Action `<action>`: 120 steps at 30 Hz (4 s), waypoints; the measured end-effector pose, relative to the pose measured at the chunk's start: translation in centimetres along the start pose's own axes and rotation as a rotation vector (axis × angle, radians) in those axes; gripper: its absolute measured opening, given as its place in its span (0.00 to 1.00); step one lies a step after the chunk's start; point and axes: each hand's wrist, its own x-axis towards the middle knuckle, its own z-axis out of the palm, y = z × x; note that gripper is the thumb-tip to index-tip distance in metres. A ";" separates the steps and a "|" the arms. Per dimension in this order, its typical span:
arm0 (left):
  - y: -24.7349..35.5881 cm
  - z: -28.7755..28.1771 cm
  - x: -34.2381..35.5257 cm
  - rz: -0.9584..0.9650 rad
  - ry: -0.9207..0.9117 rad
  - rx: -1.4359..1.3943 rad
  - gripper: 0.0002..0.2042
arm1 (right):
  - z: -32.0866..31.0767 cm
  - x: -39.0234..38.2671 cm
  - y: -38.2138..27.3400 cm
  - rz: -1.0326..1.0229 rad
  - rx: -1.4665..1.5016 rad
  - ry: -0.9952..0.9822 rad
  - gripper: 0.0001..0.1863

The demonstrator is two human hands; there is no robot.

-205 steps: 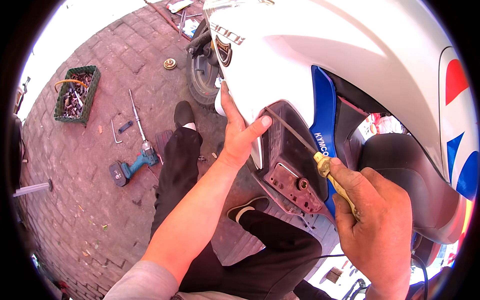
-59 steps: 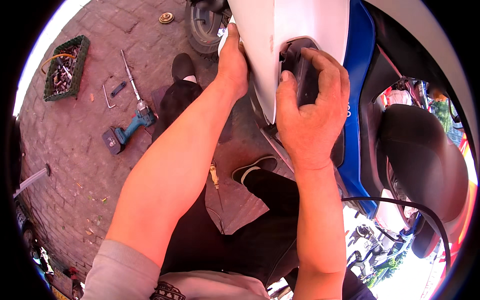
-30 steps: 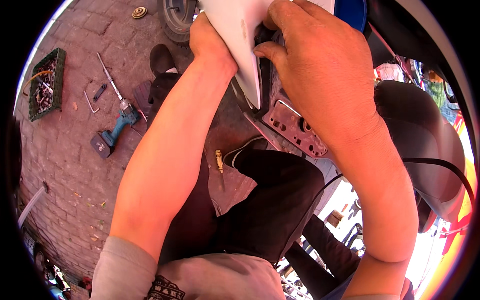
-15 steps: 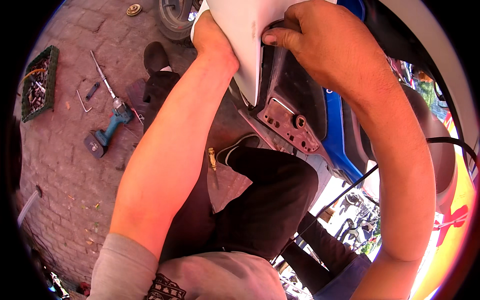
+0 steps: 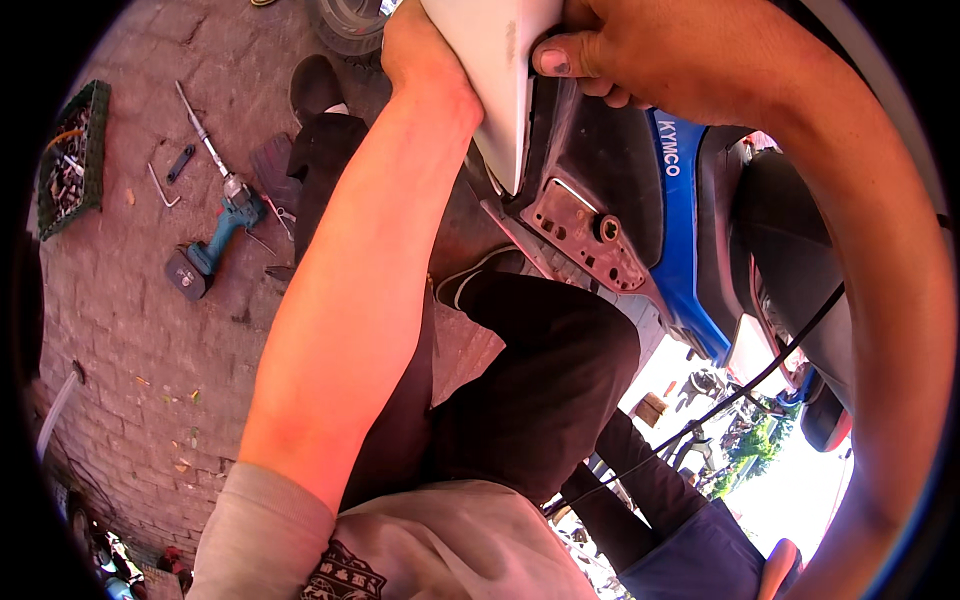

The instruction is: The person removes a plastic side panel from a white and blue scooter and uses a screwdriver to pry at the internal frame components.

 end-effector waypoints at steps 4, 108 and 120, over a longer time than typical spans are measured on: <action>-0.5 -0.3 0.5 0.024 -0.006 0.078 0.20 | 0.2 0.5 2.6 -0.106 0.089 -0.016 0.15; -8.8 -4.2 -1.6 0.201 -0.021 0.066 0.22 | 34.8 8.7 4.5 0.080 0.593 1.059 0.48; -8.6 -4.1 -5.2 0.209 0.194 0.625 0.24 | 34.6 9.1 2.8 0.216 0.575 0.904 0.44</action>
